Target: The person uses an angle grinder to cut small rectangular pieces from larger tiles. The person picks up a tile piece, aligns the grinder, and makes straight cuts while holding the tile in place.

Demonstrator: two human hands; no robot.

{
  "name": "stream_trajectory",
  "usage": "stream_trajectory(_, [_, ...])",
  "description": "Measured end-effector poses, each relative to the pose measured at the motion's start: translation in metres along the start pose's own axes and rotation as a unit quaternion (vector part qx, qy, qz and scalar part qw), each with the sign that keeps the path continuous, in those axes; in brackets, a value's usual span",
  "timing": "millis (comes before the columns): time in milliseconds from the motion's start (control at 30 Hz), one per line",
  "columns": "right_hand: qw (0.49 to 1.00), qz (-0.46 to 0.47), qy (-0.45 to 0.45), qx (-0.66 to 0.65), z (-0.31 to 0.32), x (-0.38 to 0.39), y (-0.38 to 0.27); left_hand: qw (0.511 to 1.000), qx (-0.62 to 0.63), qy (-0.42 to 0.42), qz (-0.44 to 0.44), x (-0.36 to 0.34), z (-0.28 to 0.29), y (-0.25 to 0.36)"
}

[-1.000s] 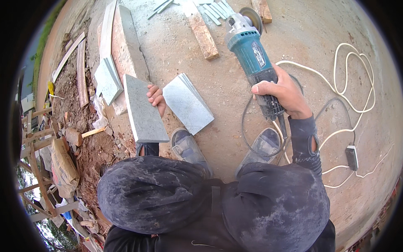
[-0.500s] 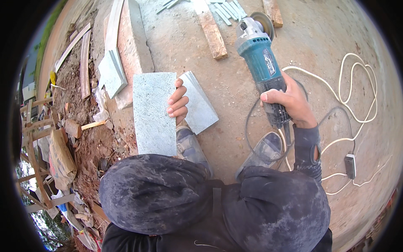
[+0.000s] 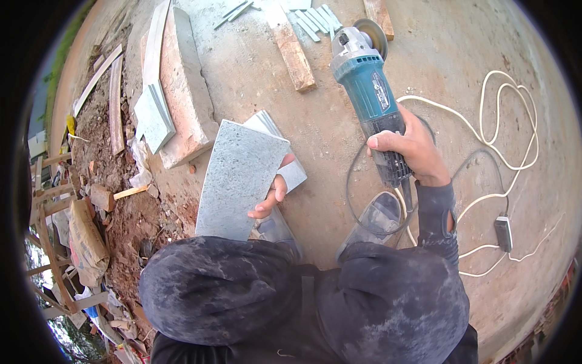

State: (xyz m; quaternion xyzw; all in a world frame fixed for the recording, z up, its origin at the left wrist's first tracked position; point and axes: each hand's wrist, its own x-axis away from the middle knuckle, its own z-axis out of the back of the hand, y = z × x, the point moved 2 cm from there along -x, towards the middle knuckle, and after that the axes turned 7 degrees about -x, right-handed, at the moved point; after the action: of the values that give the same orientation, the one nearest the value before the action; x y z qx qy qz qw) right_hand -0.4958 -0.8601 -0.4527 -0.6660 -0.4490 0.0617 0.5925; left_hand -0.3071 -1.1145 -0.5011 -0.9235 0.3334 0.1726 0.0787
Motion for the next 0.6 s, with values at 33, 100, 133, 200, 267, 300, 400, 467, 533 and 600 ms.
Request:
stream_trajectory(33, [1.0, 0.001, -0.002, 0.0, -0.001, -0.001, -0.001, 1.0, -0.005, 0.0, 0.003, -0.001, -0.003, 0.004])
stream_trajectory(100, [1.0, -0.001, 0.006, 0.003, 0.002, 0.002, -0.002, 1.0, -0.006, -0.005, 0.014, -0.008, -0.002, 0.009])
stream_trajectory(133, [1.0, 0.002, 0.007, 0.003, 0.003, 0.002, -0.002, 0.999, -0.038, 0.005, 0.006, -0.008, -0.003, 0.012])
stream_trajectory(200, [1.0, 0.003, 0.009, -0.001, 0.004, 0.004, -0.002, 0.995, -0.098, 0.029, -0.01, -0.005, -0.011, 0.014])
stream_trajectory(267, [1.0, 0.007, 0.014, 0.0, 0.004, 0.003, -0.003, 0.993, -0.11, 0.035, -0.017, -0.009, -0.02, 0.016])
stream_trajectory(300, [1.0, 0.008, 0.017, 0.002, 0.003, 0.004, -0.004, 0.994, -0.108, 0.03, -0.013, -0.01, -0.02, 0.018])
stream_trajectory(400, [1.0, 0.007, 0.003, -0.007, 0.002, 0.004, -0.007, 0.995, -0.098, 0.012, 0.006, -0.012, -0.022, 0.021])
stream_trajectory(467, [1.0, 0.008, 0.004, -0.004, 0.002, 0.005, -0.009, 0.995, -0.094, 0.013, 0.012, -0.012, -0.023, 0.021])
stream_trajectory(533, [1.0, 0.012, 0.013, 0.0, 0.002, 0.007, -0.012, 0.995, -0.098, 0.032, 0.01, -0.013, -0.021, 0.021])
stream_trajectory(600, [1.0, 0.016, 0.006, -0.009, 0.001, 0.005, -0.01, 0.991, -0.117, 0.068, 0.002, -0.012, -0.028, 0.021])
